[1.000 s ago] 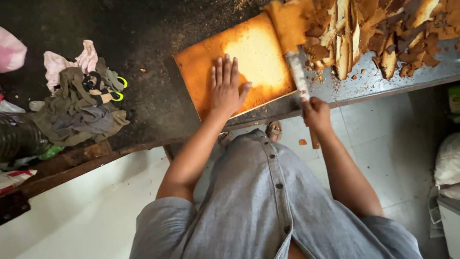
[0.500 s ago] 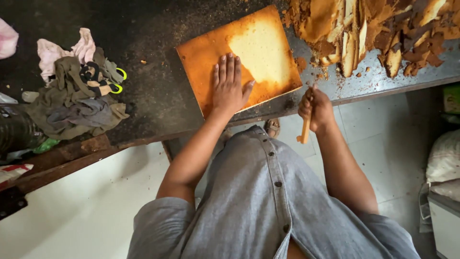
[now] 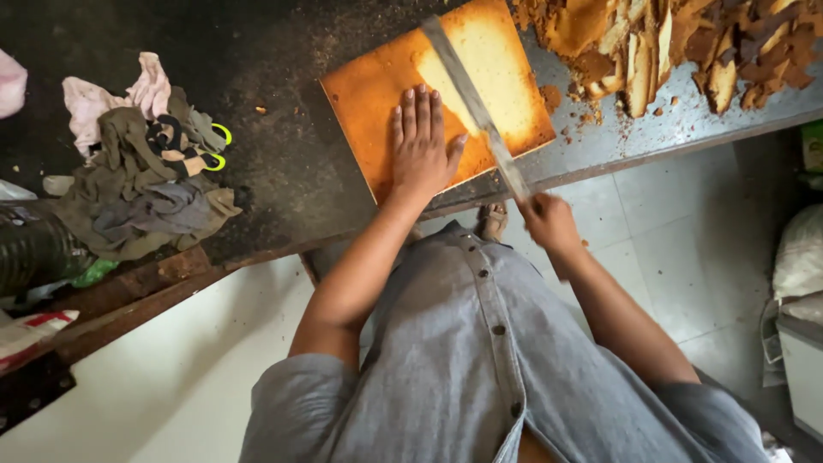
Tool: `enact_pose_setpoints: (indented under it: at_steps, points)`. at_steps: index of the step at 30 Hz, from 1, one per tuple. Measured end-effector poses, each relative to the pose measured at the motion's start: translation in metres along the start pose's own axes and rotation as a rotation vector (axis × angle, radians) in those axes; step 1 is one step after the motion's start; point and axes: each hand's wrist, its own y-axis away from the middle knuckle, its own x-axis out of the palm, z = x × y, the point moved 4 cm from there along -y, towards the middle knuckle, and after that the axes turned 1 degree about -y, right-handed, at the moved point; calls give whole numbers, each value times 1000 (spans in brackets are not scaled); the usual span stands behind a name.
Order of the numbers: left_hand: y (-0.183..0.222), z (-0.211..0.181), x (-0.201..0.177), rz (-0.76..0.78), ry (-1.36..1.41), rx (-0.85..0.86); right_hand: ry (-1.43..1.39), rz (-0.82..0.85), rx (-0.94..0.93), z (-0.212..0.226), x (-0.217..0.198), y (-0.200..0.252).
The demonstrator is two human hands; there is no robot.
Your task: The person trims the crusts from the sides and faces of a large rectangular cake using a long knife, rotating the cake, brushing away loose crumbs by hand, and lifting the trimmed cake.
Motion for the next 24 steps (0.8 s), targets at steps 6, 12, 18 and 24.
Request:
enact_pose_setpoints:
  at_steps: [6,12,18,24]
  points:
    - [6,2,6,-16,12,-2,9,-13,-161,24,16,-25]
    - [2,5,5,-38,28,-2,34,11,-101,9,22,17]
    - [8,5,8,-67,26,19,83,-58,-338,35,40,-26]
    - [6,7,11,-93,52,27,-54,120,-28,13,51,17]
